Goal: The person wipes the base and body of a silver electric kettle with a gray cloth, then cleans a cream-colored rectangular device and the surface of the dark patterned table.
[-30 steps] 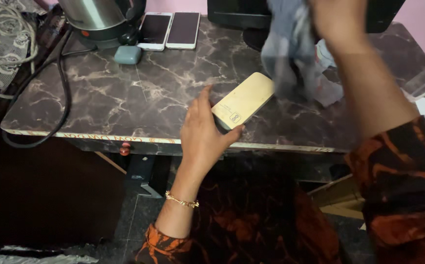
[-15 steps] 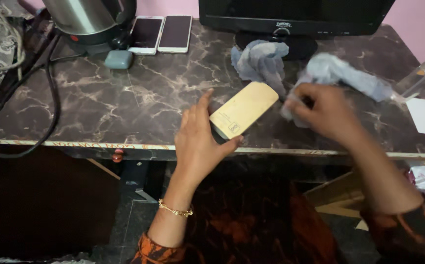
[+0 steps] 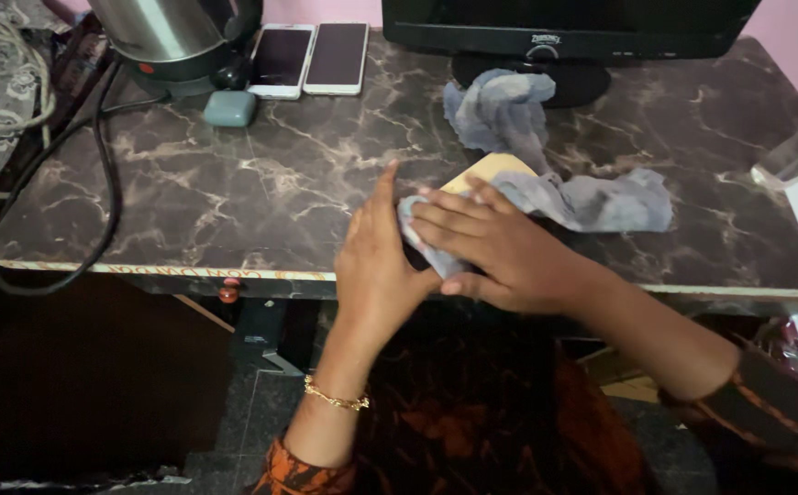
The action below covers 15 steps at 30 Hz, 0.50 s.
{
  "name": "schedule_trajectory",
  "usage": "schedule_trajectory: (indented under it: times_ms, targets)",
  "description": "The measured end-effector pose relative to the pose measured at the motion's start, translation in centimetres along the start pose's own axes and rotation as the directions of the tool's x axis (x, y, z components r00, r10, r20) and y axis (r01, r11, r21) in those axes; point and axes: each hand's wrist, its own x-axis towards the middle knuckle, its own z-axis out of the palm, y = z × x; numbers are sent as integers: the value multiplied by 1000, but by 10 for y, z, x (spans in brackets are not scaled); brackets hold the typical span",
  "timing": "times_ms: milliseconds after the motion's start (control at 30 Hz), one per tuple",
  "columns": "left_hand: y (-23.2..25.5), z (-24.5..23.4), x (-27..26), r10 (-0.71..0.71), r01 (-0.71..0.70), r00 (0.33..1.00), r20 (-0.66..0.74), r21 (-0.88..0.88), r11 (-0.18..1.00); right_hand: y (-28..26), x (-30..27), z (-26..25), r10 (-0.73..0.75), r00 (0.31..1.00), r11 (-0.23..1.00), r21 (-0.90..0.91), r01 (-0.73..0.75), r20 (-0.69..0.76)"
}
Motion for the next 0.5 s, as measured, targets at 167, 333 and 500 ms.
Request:
schedule_trajectory:
  times_ms: [167,333,500]
  targets:
    - [5,1,2,-13,13,1000,1,34,999,51,-15,-3,277,960,922,-275,-273,-24]
    - [8,2,1,-36,36,999,-4,39,999,49,-23,2,379,917,887,-231,-399,-128]
    - [0,3,0,6,-5,1000,-16,20,1000,5,-7,6,239,958,954,-144,-261,-157]
